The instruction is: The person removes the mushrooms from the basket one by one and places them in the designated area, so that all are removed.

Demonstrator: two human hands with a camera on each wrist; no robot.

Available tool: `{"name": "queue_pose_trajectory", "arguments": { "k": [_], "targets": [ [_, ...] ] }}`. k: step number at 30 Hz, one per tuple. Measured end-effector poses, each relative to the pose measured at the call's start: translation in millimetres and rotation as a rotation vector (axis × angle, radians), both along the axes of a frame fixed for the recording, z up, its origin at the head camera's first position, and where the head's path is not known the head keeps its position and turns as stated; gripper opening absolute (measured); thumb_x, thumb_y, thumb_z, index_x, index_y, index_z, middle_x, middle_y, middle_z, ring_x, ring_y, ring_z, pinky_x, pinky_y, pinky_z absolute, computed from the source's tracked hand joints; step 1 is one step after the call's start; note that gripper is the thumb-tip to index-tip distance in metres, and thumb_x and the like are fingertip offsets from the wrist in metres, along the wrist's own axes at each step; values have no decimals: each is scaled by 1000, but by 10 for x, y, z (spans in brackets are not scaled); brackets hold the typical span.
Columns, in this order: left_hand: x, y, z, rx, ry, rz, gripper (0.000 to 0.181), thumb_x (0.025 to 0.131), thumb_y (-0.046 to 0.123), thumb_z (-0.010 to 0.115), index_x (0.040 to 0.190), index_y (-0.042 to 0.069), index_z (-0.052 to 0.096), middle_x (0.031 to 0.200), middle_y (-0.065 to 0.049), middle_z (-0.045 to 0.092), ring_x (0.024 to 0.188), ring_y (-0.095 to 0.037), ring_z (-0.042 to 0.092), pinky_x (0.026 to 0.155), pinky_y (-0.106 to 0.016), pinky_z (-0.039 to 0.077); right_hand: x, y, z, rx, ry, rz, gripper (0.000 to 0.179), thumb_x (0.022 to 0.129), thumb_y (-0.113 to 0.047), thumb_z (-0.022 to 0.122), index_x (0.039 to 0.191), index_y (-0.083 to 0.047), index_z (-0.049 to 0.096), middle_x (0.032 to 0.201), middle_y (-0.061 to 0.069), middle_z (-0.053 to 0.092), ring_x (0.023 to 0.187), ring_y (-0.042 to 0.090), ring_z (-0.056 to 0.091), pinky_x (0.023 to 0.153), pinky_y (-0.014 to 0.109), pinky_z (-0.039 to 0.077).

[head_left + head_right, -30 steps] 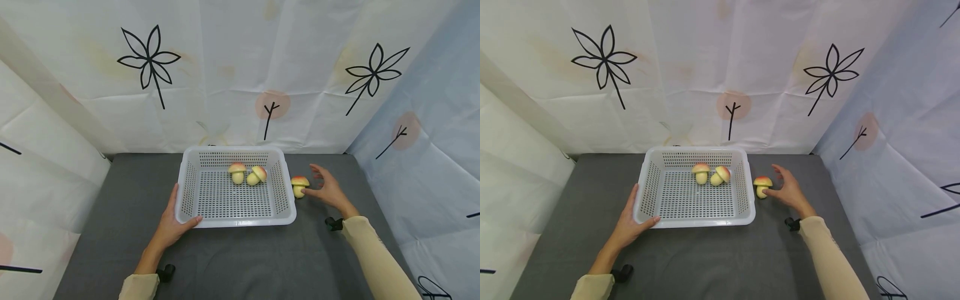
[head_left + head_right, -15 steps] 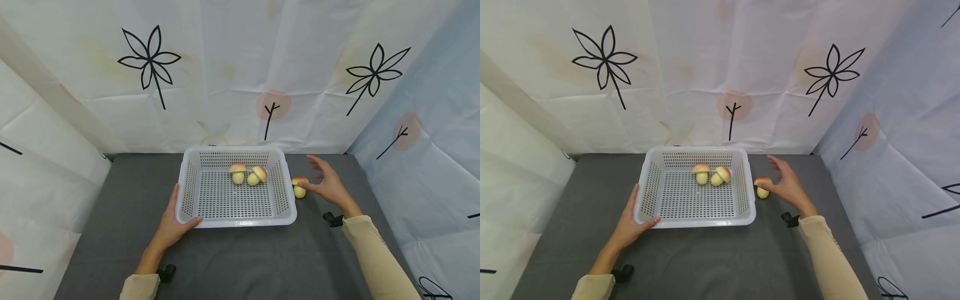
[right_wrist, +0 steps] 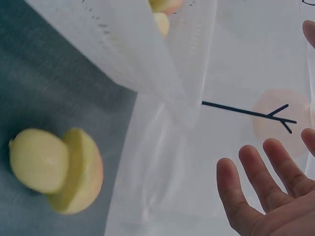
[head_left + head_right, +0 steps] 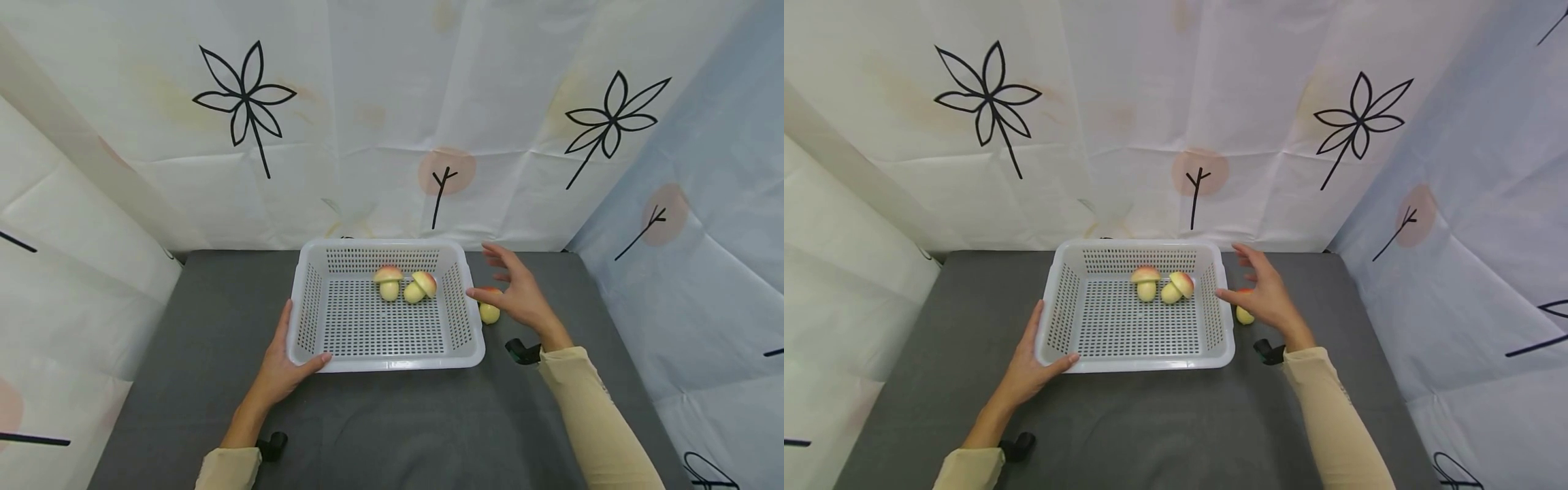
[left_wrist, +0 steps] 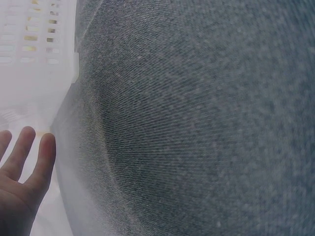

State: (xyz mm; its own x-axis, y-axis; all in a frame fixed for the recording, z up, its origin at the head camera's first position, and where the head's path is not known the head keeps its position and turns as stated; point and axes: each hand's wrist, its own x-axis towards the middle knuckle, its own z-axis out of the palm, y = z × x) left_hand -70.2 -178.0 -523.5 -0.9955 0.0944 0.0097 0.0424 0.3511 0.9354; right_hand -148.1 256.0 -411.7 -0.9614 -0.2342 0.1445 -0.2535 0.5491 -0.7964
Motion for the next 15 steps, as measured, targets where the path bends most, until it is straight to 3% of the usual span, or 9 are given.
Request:
{"name": "queue_pose_trajectory", "arguments": {
  "k": [6, 12, 15],
  "targets": [
    [-4, 0, 23, -7, -1, -4, 125, 79, 16, 89, 163, 32, -2, 165, -12, 24, 131, -39, 51, 97, -32, 44, -66, -219, 6, -15, -19, 20, 90, 83, -17, 86, 157, -11, 35, 153, 16, 41, 137, 38, 42, 106, 59, 37],
    [62, 67, 309, -2, -14, -18, 121, 81, 13, 87, 164, 17, -2, 163, -20, 24, 130, -45, 50, 95, -26, 43, -179, -442, -50, -24, -31, 58, 89, 83, -18, 86, 157, -11, 36, 153, 16, 42, 137, 36, 42, 107, 56, 37],
    [81, 74, 356, 5, -13, -23, 121, 82, 13, 86, 164, 18, -3, 163, -19, 24, 130, -45, 49, 93, -21, 43, -231, -552, -82, -34, -46, 79, 88, 83, -19, 86, 156, -12, 37, 152, 16, 43, 136, 36, 43, 107, 56, 38]
  ]
}}
